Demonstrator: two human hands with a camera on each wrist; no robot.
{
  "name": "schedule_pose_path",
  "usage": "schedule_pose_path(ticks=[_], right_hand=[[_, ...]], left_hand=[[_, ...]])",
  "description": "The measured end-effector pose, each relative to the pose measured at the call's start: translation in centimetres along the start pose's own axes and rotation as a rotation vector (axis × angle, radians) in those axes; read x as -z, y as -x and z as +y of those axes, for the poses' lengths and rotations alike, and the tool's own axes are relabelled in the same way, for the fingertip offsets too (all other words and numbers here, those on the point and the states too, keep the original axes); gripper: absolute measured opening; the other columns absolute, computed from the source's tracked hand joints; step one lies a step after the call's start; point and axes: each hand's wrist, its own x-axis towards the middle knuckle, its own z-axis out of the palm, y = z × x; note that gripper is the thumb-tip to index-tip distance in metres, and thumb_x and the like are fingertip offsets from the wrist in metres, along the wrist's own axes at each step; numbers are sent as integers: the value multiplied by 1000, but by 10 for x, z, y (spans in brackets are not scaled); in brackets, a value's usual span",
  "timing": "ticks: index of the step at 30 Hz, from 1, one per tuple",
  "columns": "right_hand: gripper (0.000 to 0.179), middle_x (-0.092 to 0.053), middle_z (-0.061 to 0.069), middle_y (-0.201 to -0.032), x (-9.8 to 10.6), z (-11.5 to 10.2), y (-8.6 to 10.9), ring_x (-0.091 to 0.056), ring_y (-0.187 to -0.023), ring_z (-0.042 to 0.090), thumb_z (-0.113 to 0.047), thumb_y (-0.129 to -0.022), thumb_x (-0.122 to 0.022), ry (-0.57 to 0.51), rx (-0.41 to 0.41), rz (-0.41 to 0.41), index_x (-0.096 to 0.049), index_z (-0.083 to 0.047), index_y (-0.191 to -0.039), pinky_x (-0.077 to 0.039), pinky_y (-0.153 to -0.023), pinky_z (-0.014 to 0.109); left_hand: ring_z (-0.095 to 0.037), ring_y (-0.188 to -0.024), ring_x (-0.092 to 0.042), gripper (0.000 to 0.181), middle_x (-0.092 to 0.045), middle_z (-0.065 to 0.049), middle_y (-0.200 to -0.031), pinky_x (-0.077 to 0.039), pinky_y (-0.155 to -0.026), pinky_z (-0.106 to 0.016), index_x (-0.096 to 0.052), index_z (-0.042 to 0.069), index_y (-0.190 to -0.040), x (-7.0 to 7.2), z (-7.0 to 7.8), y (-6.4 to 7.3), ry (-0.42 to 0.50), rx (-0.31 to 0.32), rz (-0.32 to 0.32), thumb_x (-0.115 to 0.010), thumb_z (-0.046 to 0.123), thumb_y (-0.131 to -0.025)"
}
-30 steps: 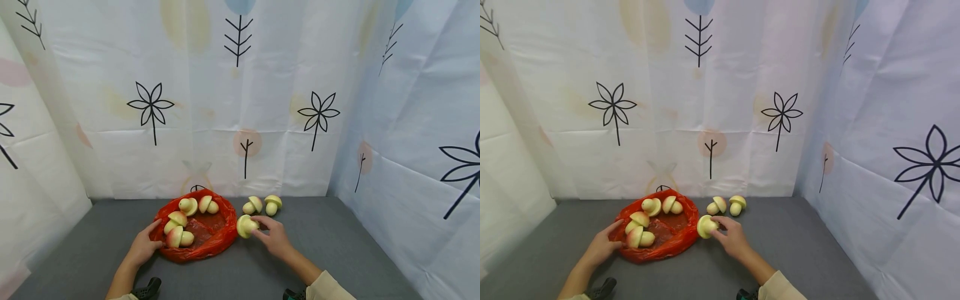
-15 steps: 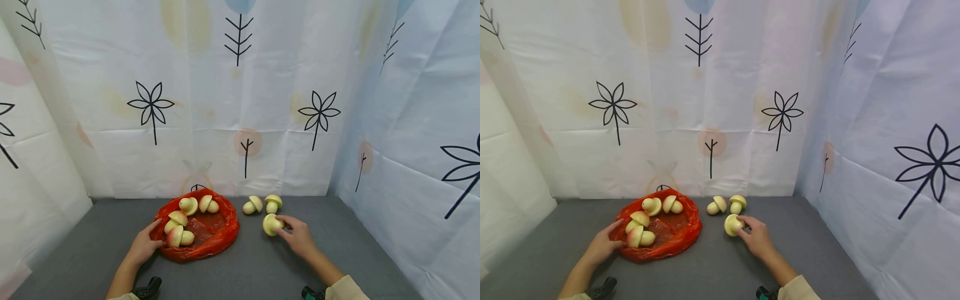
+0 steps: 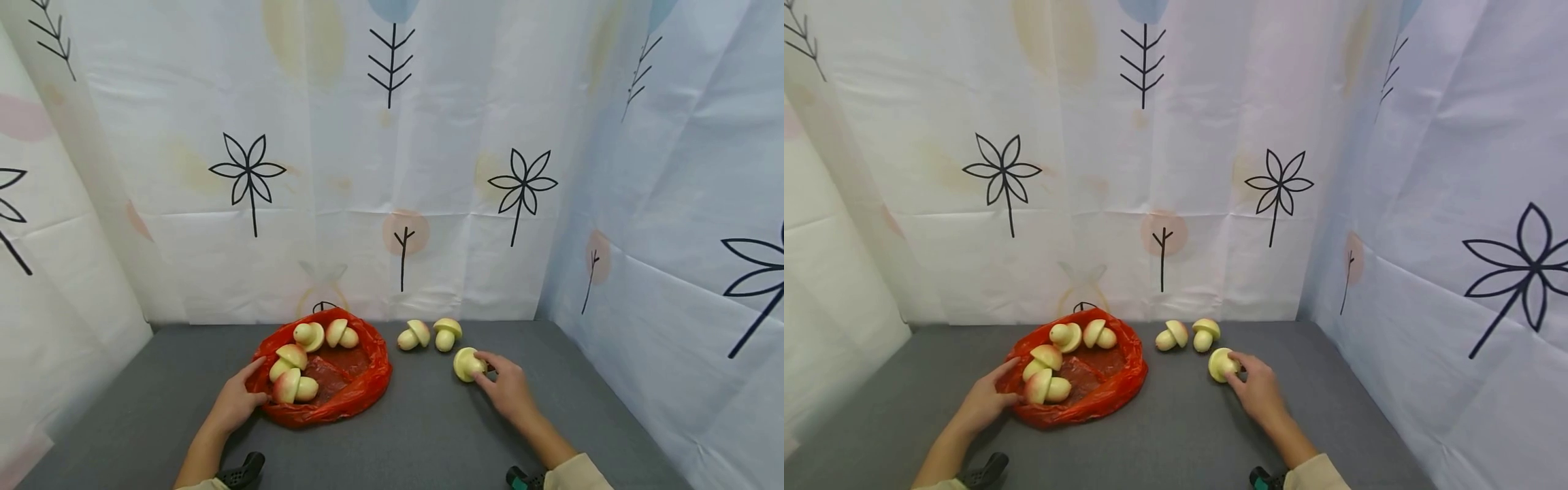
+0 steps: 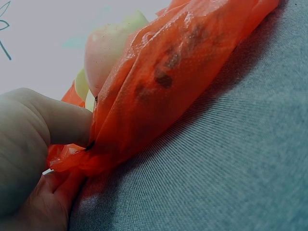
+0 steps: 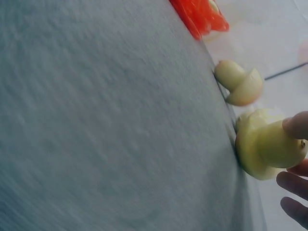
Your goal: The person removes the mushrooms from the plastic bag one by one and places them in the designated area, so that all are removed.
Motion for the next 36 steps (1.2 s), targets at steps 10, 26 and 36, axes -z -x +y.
schedule_pose_path(ticks=[10,26,36], right_hand=[[37,-69,18,-102,3,22,-15,-65,-84,32,-7,-78,-79,45,-105,-1,-68,1,-113,-51,-70,50],[41,-67,24,-106,-12,40,-43,-62,-94,38,-14,-86,-72,40,-355,-27,-61,2,-121,-48,-77,52],[41,-64,25,-112,-24,44,-53,-60,-96,40,-16,-86,-72,24,-470,-34,-56,2,-118,-46,-77,51]], left_hand=[[-49,-134,-27,80,-28,-36,-147,-24,-106,-62,-31,-2,-149,1,0,2,1,-3,3,-64,-3,-76],[-49,-133,-29,81,-29,-36,-147,-26,-106,-62,-32,-1,-150,0,0,1,8,3,6,-65,-2,-76],[-49,-131,-32,79,-31,-36,-146,-29,-104,-62,-34,0,-149,0,0,1,-4,5,16,-66,-1,-77]])
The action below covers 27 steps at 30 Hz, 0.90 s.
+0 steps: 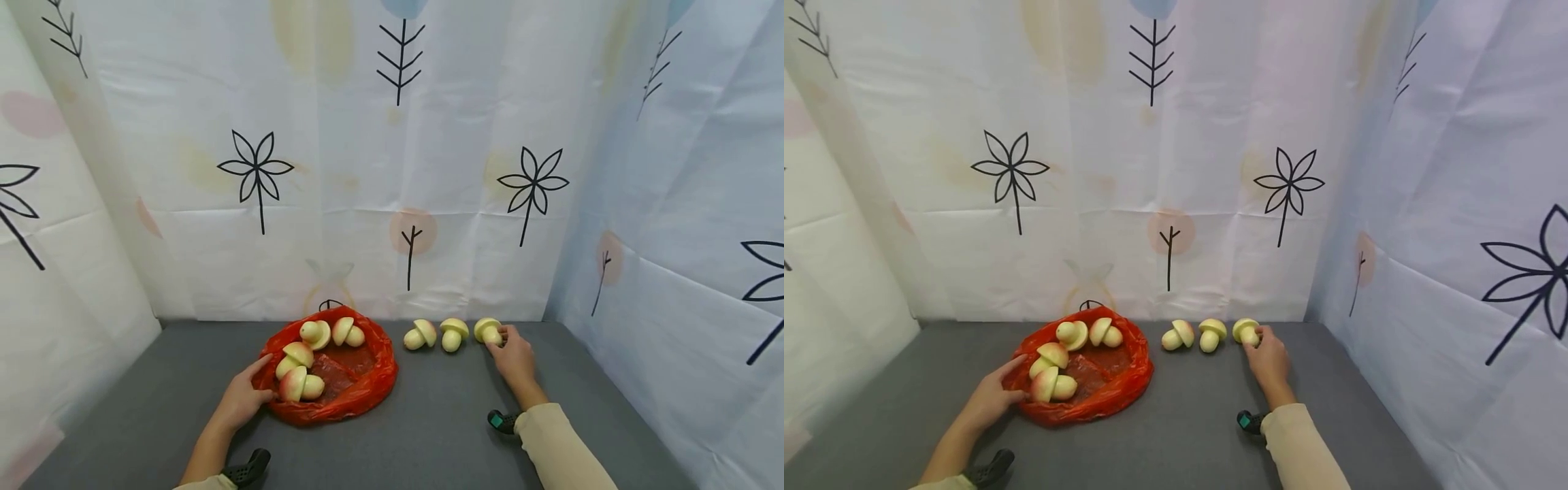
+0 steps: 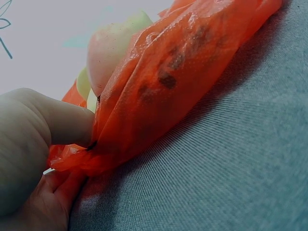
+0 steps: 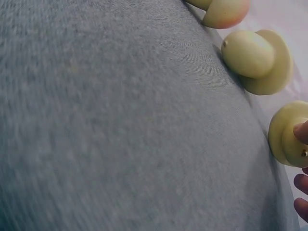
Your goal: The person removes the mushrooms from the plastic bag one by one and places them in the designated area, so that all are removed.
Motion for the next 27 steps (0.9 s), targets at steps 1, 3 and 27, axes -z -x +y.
schedule_pose_path(ticks=[1,3,27], right_hand=[[40,-64,25,-112,-1,0,0,-60,-95,41,-16,-86,-72,0,-7,1,-55,2,-118,-46,-77,51],[40,-64,25,-111,-3,-1,0,-60,-94,41,-16,-86,-72,5,-19,5,-54,2,-116,-45,-76,51],[45,-63,23,-108,-12,-2,5,-60,-84,38,-23,-85,-73,74,-70,-58,-48,-2,-116,-45,-69,51]], left_hand=[[-49,-131,-32,79,-31,-36,-146,-28,-104,-62,-34,0,-149,0,0,0,-1,-1,0,-67,0,-77],[-49,-131,-31,79,-31,-36,-146,-28,-105,-62,-34,0,-149,0,0,0,6,-3,1,-67,-1,-76],[-48,-130,-33,80,-33,-36,-145,-28,-104,-63,-35,0,-149,0,1,1,5,2,0,-65,-1,-75]])
